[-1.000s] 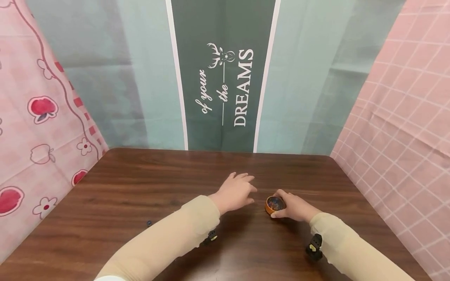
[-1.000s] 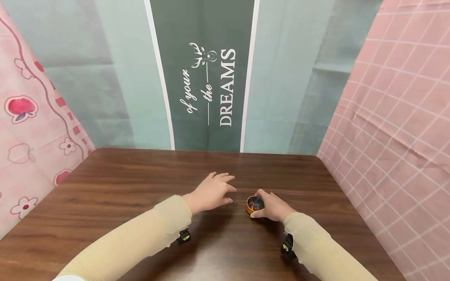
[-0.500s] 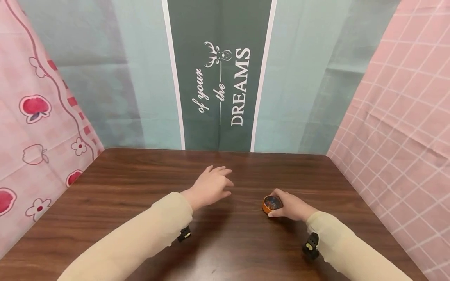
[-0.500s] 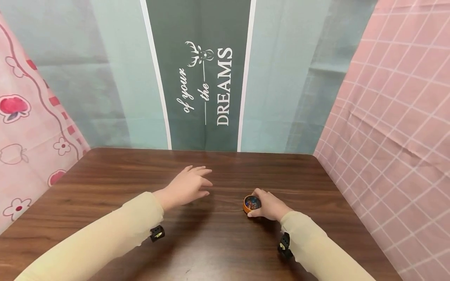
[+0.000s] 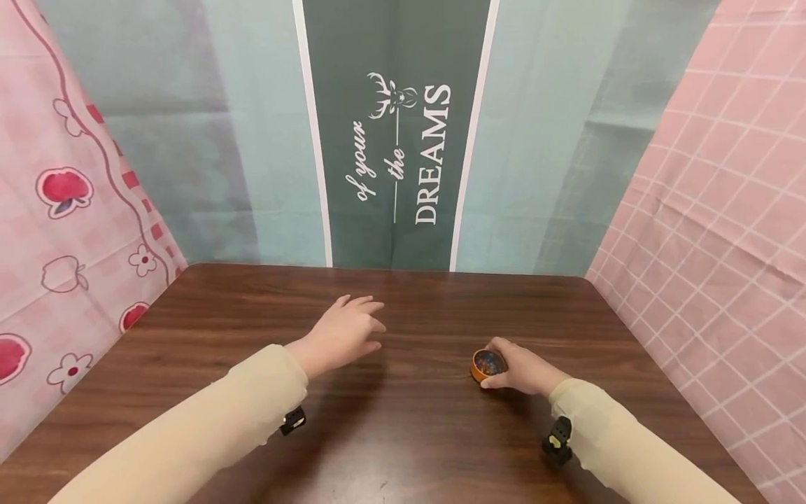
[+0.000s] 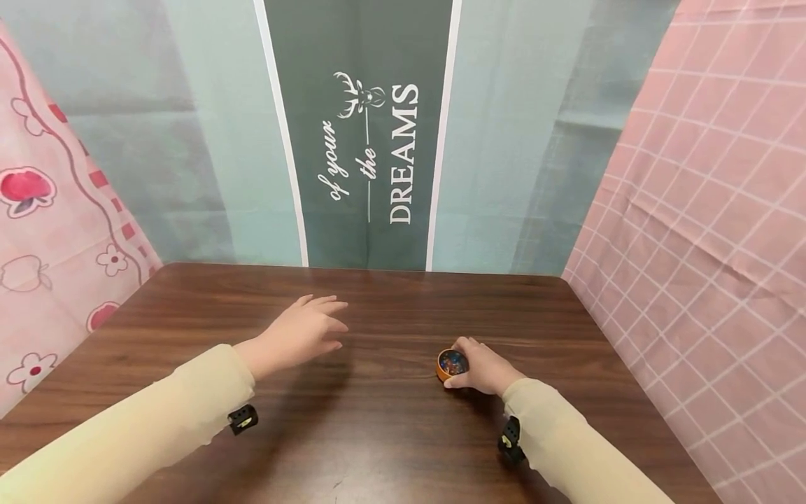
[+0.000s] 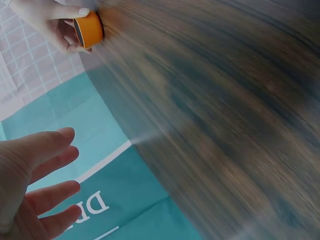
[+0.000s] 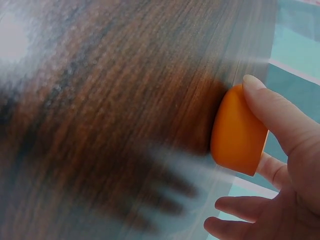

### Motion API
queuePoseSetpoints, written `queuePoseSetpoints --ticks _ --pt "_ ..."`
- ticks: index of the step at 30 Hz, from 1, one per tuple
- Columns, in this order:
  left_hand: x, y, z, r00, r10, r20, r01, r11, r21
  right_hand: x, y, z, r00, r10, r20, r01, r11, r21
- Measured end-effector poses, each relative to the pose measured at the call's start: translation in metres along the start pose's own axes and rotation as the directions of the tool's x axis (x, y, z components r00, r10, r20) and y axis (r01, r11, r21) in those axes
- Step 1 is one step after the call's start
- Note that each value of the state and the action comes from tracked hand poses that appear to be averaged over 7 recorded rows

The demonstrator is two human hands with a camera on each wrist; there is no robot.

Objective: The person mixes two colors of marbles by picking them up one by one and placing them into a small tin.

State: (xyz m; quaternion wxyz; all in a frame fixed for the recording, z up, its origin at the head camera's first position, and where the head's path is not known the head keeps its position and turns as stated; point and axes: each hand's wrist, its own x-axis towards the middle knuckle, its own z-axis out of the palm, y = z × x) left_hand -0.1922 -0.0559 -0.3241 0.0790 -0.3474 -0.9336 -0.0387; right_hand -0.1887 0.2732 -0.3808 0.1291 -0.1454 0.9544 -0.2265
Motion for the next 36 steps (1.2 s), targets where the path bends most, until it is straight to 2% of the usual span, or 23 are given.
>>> queuePoseSetpoints --ticks 8,16,21,26,36 --pt "-0.015 -0.017 -0.007 0.999 -0.034 -0.016 0.035 0.999 0.024 0.000 0.001 -0.004 1.000 0.005 0.002 -0.005 1.000 -0.003" --pt "-0.029 -0.037 -0.031 0.998 -0.051 -0.027 0.053 0.997 0.062 0.000 -0.005 -0.015 0.999 0.019 0.036 -0.019 1.000 0.001" --pt "-0.036 -0.049 -0.044 0.997 -0.075 -0.028 0.076 0.996 0.037 0.001 -0.007 -0.023 0.998 0.024 0.052 -0.024 1.000 -0.004" --pt "-0.044 -0.065 -0.047 0.995 -0.097 -0.007 0.097 0.995 0.014 0.004 -0.012 -0.026 0.997 0.029 0.067 -0.029 1.000 -0.003" --pt "-0.054 -0.088 -0.057 0.996 -0.086 0.012 0.086 0.996 -0.009 0.009 -0.019 -0.029 0.994 0.071 0.081 -0.071 0.998 -0.003"
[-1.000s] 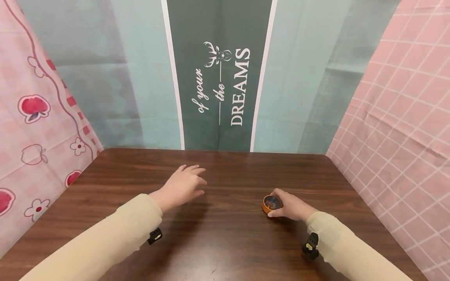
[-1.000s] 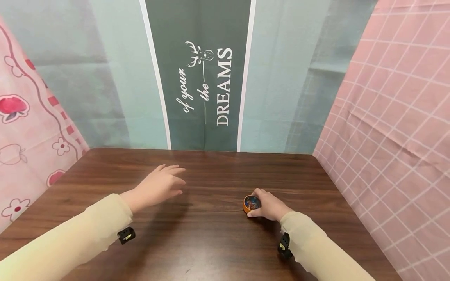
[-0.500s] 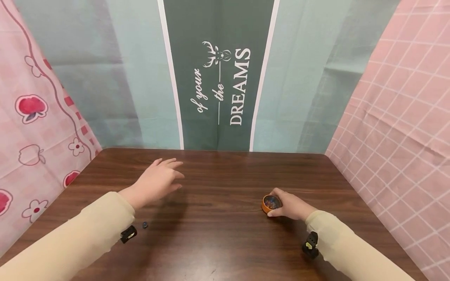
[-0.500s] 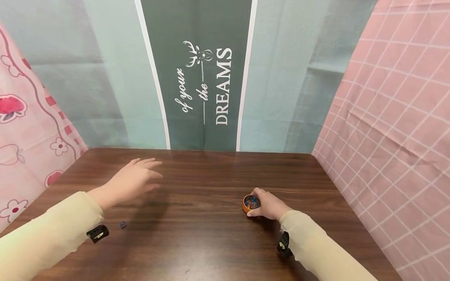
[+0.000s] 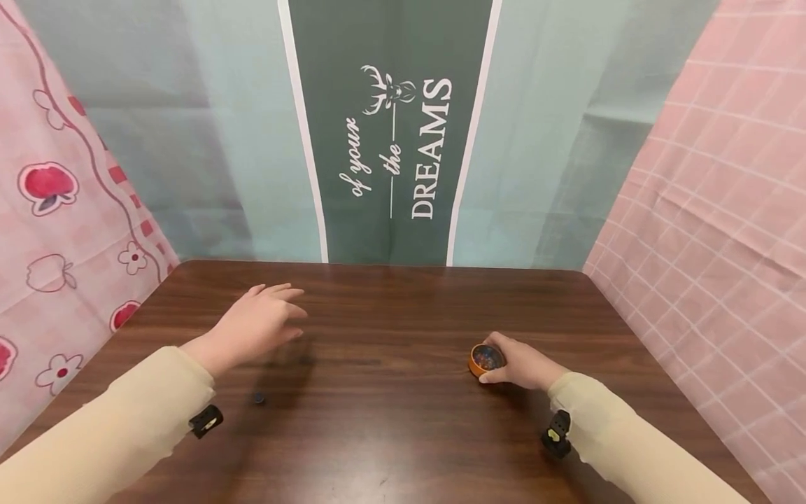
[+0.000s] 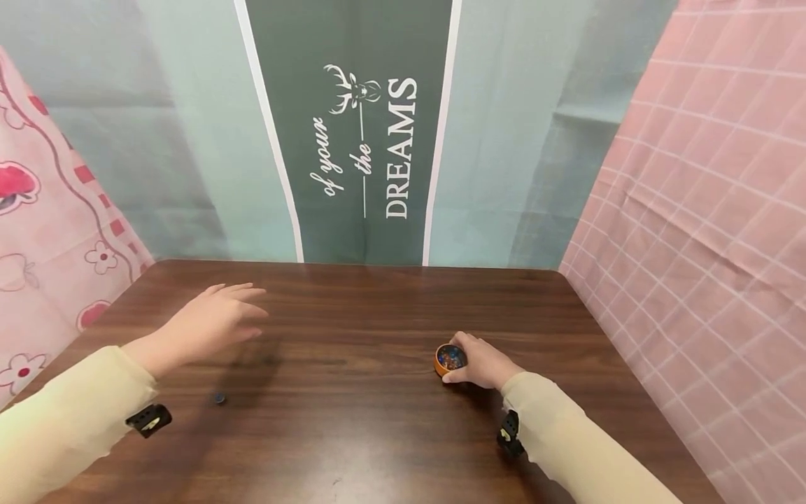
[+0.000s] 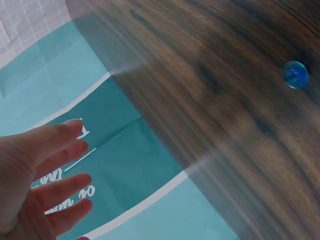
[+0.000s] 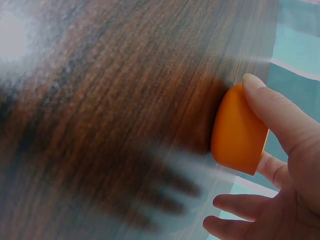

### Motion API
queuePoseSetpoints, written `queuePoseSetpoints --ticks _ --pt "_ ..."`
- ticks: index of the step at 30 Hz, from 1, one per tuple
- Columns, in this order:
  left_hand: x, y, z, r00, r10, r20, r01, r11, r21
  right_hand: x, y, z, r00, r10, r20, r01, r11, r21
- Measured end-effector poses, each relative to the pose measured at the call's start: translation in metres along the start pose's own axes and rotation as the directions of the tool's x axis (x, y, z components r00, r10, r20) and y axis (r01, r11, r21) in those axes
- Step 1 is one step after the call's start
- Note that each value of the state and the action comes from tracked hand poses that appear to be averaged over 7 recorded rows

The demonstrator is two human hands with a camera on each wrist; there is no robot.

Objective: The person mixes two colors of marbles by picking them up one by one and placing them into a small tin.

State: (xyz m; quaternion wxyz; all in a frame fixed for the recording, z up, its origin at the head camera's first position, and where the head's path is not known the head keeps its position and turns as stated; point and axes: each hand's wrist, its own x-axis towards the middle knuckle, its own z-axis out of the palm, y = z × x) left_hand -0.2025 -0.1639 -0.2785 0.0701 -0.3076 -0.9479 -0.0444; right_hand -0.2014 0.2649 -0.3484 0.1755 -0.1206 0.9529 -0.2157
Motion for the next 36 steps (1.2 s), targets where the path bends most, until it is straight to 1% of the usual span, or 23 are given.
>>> queuePoseSetpoints --ticks 4,6,11,14,21,27,30,33,36 --pt "-0.010 -0.005 0.001 1.000 -0.006 -0.008 0.006 1.000 0.012 -0.001 -0.002 0.003 1.000 -0.007 -0.008 0.007 1.000 -0.003" --pt "-0.013 -0.007 0.003 1.000 0.004 -0.009 -0.004 1.000 0.022 -0.003 -0.002 0.005 1.000 -0.003 -0.013 0.003 1.000 -0.007" --pt "-0.028 -0.012 0.016 0.999 0.029 -0.017 -0.028 0.998 0.053 -0.004 0.001 0.016 0.999 -0.005 -0.044 0.005 1.000 -0.011" --pt "-0.037 -0.015 0.026 1.000 0.023 -0.017 -0.022 0.998 0.050 -0.003 0.003 0.024 0.998 -0.012 -0.064 0.011 1.000 -0.013" --pt "-0.056 -0.020 0.055 0.999 0.035 -0.032 -0.033 0.997 0.069 0.000 0.008 0.042 0.994 -0.030 -0.106 0.028 0.999 -0.020" --pt "-0.065 -0.022 0.066 0.999 0.035 0.028 -0.037 0.998 0.053 0.000 0.008 0.044 0.994 -0.017 -0.107 0.014 1.000 -0.020" --pt "-0.069 -0.023 0.070 0.997 0.023 0.073 -0.025 0.999 0.031 0.001 0.009 0.044 0.994 -0.016 -0.109 0.014 1.000 -0.019" --pt "-0.071 -0.025 0.072 0.992 0.002 0.125 -0.004 1.000 0.013 0.002 0.010 0.043 0.994 -0.020 -0.108 0.018 1.000 -0.021" --pt "-0.073 -0.025 0.075 0.984 -0.012 0.180 0.013 1.000 -0.001 0.002 0.011 0.043 0.994 -0.030 -0.105 0.028 0.999 -0.025"
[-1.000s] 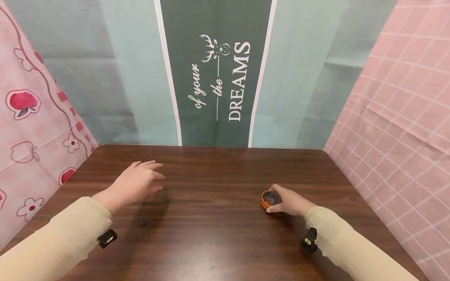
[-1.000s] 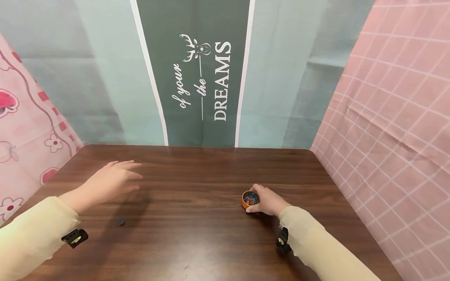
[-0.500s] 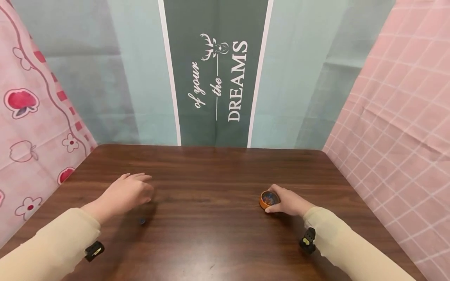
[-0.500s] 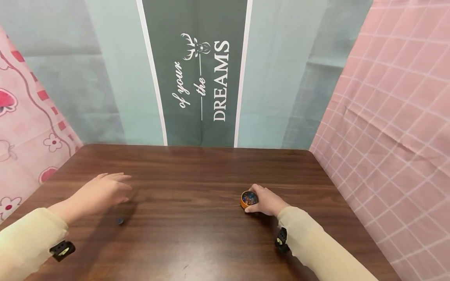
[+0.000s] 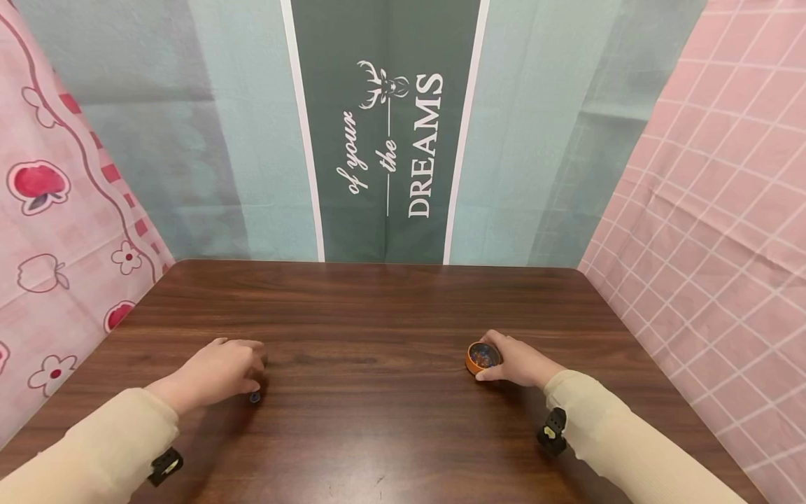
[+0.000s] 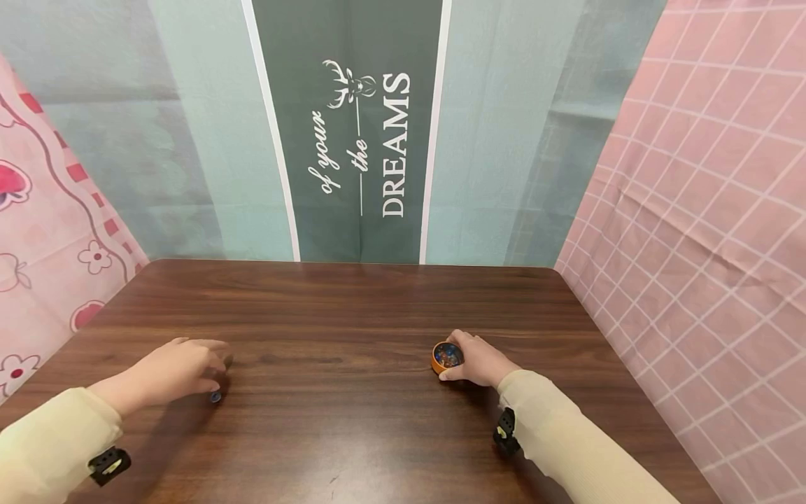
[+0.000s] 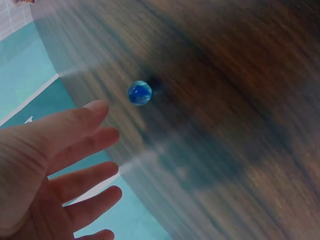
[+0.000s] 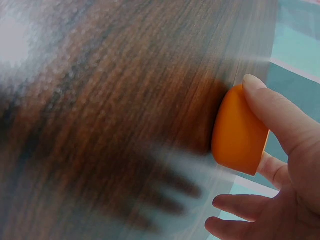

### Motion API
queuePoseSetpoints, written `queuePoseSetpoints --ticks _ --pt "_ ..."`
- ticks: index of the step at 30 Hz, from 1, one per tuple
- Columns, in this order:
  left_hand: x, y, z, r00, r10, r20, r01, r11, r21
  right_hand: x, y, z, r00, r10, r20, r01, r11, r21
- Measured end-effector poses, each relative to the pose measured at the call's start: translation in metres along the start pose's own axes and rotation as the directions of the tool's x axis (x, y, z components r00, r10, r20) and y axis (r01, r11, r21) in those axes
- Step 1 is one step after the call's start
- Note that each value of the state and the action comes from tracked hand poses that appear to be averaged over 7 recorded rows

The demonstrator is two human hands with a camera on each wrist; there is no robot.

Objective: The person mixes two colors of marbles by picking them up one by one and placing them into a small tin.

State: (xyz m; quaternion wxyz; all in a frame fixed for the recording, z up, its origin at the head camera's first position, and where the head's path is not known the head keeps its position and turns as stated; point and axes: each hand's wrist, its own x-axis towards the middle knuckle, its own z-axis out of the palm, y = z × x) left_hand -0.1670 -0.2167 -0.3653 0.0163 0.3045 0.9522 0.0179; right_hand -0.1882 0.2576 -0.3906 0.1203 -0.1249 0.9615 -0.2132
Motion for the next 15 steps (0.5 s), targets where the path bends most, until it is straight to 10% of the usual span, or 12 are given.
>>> queuePoseSetpoints --ticks 15 --pt "-0.002 0.002 0.017 1.000 0.026 -0.002 -0.026 1.000 0.012 0.000 0.002 0.001 1.000 -0.004 -0.005 0.004 1.000 0.001"
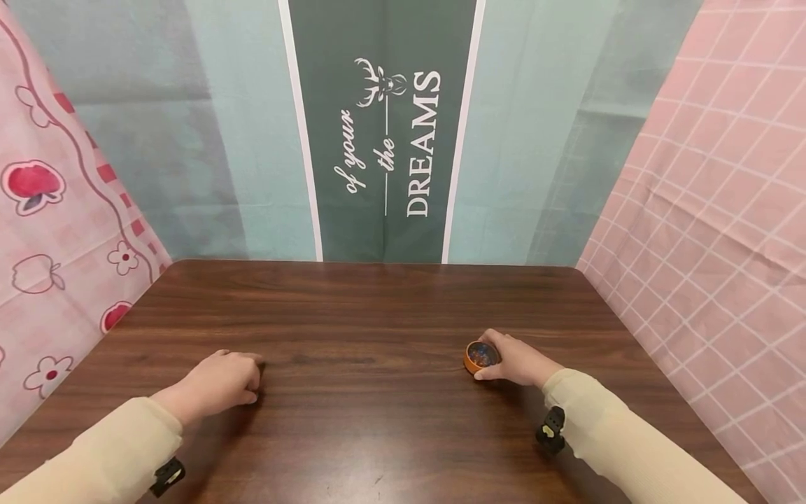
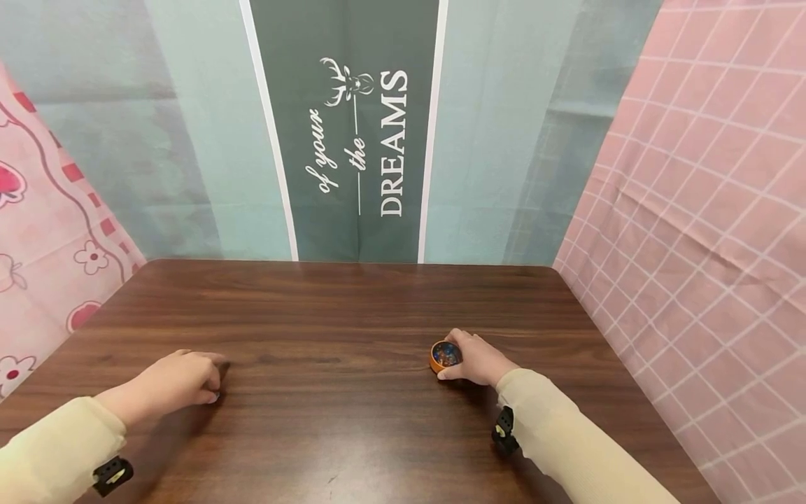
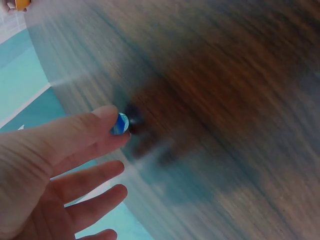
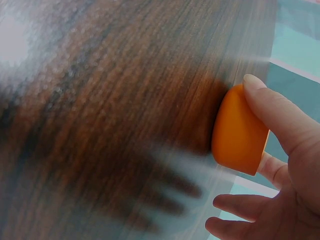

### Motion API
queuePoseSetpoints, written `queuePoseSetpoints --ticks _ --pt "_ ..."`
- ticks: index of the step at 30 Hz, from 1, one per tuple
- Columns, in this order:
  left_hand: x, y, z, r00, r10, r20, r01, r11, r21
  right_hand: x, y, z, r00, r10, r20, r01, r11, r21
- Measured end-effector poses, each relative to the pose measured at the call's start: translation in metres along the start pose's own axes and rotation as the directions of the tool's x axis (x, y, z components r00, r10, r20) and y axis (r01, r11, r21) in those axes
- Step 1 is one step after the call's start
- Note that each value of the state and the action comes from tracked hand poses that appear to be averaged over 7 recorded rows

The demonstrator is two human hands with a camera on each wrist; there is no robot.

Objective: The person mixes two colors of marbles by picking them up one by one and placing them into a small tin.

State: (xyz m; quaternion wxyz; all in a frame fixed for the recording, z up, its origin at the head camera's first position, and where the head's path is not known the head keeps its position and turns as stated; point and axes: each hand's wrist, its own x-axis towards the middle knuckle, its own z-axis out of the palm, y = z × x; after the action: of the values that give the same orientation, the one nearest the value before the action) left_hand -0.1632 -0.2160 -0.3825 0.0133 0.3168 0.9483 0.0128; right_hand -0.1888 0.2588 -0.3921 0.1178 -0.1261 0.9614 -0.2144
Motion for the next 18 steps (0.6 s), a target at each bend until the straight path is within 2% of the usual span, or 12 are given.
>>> queuePoseSetpoints --ticks 4,7,13,18 --pt "0.001 0.000 -0.006 0.999 0.011 -0.031 -0.010 1.000 0.014 0.000 -0.002 -0.001 1.000 0.000 -0.002 0.000 1.000 0.002" --pt "0.003 -0.002 -0.016 0.996 0.002 -0.088 -0.001 1.000 0.018 -0.001 -0.003 -0.002 1.000 -0.001 0.001 0.001 1.000 0.005" --pt "0.008 -0.010 -0.037 0.978 0.009 -0.210 -0.003 1.000 0.026 -0.001 -0.003 -0.001 1.000 0.007 0.001 -0.007 1.000 -0.002" --pt "0.008 -0.015 -0.048 0.965 -0.005 -0.263 0.006 1.000 0.003 -0.001 -0.003 -0.001 1.000 0.010 -0.001 -0.010 1.000 -0.006"
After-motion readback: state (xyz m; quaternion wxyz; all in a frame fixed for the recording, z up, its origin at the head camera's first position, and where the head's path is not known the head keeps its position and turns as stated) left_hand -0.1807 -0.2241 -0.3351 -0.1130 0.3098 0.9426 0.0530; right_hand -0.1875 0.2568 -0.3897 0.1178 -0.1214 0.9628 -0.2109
